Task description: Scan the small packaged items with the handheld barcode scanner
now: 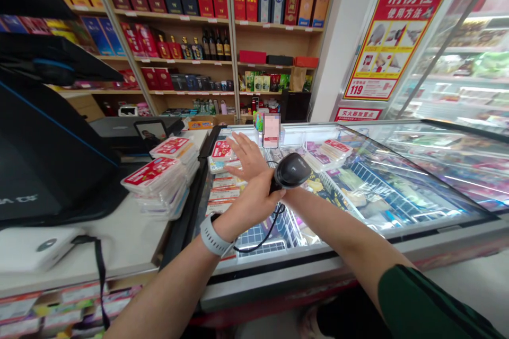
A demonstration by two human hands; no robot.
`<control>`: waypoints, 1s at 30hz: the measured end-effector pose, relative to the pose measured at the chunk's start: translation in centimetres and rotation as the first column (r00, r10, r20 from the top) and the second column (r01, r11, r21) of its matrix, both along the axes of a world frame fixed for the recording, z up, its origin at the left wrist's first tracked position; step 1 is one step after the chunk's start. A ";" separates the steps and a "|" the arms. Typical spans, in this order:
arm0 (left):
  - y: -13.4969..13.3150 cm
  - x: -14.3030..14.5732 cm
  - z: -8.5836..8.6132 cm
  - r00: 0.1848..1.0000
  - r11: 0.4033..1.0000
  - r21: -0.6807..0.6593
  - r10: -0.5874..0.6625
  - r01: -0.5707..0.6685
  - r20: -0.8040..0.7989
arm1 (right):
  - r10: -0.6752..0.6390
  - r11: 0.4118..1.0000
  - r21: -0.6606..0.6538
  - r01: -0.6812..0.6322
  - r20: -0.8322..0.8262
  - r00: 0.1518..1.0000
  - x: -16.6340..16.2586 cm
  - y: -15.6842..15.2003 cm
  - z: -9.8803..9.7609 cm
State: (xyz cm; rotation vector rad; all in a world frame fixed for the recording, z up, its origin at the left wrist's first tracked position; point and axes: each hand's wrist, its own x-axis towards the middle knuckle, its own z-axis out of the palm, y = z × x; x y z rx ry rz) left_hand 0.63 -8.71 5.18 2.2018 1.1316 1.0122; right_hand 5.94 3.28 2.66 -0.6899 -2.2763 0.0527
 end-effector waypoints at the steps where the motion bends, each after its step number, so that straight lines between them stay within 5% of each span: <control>1: -0.1 0.0 0.1 1.000 1.000 0.000 0.007 -0.007 0.001 | 0.023 0.999 0.034 -0.023 0.023 0.999 -0.2 0.3 0.0; 6: -0.3 0.0 0.6 1.000 1.000 -0.018 0.011 -0.010 0.003 | 0.078 0.990 0.110 -0.085 0.065 0.995 -0.9 1.9 -0.8; 10: -0.3 0.1 0.5 1.000 1.000 -0.020 0.002 -0.002 0.010 | 0.083 0.990 0.122 -0.070 -0.107 0.991 0.4 2.2 -1.4; 13: -0.3 0.1 0.4 1.000 1.000 -0.027 0.006 -0.006 0.001 | 0.002 1.000 -0.008 -0.005 -0.325 0.946 2.4 2.4 -1.4; 19: 0.1 0.1 0.1 0.998 0.997 -0.061 0.043 -0.046 -0.053 | -0.295 0.877 -0.469 -0.101 -0.694 0.656 8.1 3.3 -2.1; 30: 1.9 -0.7 -0.8 0.990 0.990 -0.073 0.119 -0.124 -0.071 | -0.459 0.775 -0.547 -0.317 -0.832 0.313 14.8 0.3 -4.4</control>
